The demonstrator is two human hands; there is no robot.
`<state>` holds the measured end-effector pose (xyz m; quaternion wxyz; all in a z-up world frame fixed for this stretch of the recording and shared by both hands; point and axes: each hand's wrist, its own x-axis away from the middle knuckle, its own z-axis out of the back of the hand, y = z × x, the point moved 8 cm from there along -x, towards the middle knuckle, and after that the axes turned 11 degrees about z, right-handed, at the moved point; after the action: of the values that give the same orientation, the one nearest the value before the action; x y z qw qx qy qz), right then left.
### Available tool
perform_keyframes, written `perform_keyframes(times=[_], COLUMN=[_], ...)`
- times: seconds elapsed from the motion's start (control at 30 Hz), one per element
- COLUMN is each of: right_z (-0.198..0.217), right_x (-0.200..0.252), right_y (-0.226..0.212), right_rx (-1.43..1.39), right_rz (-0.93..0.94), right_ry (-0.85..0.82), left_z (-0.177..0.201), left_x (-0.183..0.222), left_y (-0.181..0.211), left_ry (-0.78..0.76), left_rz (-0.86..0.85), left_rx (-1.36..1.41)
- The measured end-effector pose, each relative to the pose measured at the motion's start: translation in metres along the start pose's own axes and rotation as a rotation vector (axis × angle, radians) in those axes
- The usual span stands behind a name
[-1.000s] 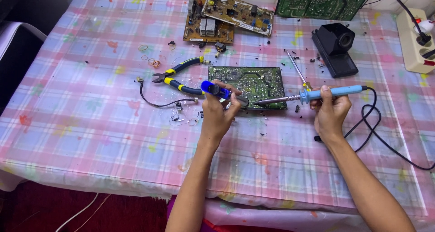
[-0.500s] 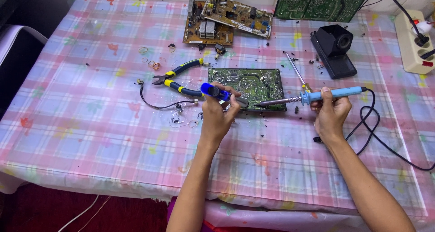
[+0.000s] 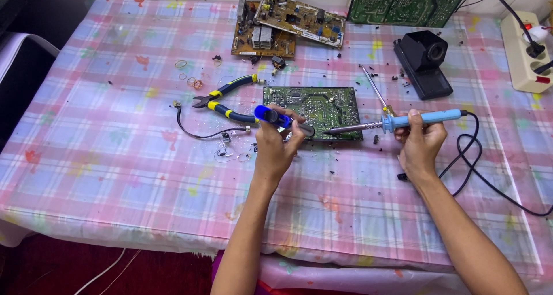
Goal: Using a soldering iron and a desoldering pump to remove solder from electronic components on a circuit board.
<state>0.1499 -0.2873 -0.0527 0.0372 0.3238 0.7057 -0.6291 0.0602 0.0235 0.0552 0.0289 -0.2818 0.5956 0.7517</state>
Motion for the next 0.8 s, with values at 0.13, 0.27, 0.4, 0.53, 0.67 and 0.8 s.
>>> perform_keyframes(times=[0.13,0.27,0.4,0.53,0.67,0.8], right_z=[0.0,-0.001,-0.004,-0.001,0.001,0.007], right_x=[0.0,-0.001,0.002,0.0,-0.002,-0.003], right_y=[-0.001,0.004,0.001,0.013,0.01,0.009], right_rx=[-0.006,-0.002,-0.005,-0.033,-0.019,-0.008], right_rz=[-0.002,-0.008,-0.044,-0.077,-0.089,-0.057], right_ry=[0.002,-0.018,-0.003,0.006,0.03,0.047], left_z=[0.0,0.0,0.0,0.001,0.0,0.001], left_x=[-0.001,0.0,0.0,0.0,0.0,0.0], left_y=[0.001,-0.001,0.0,0.0,-0.003,-0.002], left_ry=[0.005,0.004,0.004,0.002,0.003,0.008], left_rz=[0.005,0.001,0.001,0.001,0.001,0.004], left_rx=[-0.008,0.006,0.008,0.002,0.018,0.026])
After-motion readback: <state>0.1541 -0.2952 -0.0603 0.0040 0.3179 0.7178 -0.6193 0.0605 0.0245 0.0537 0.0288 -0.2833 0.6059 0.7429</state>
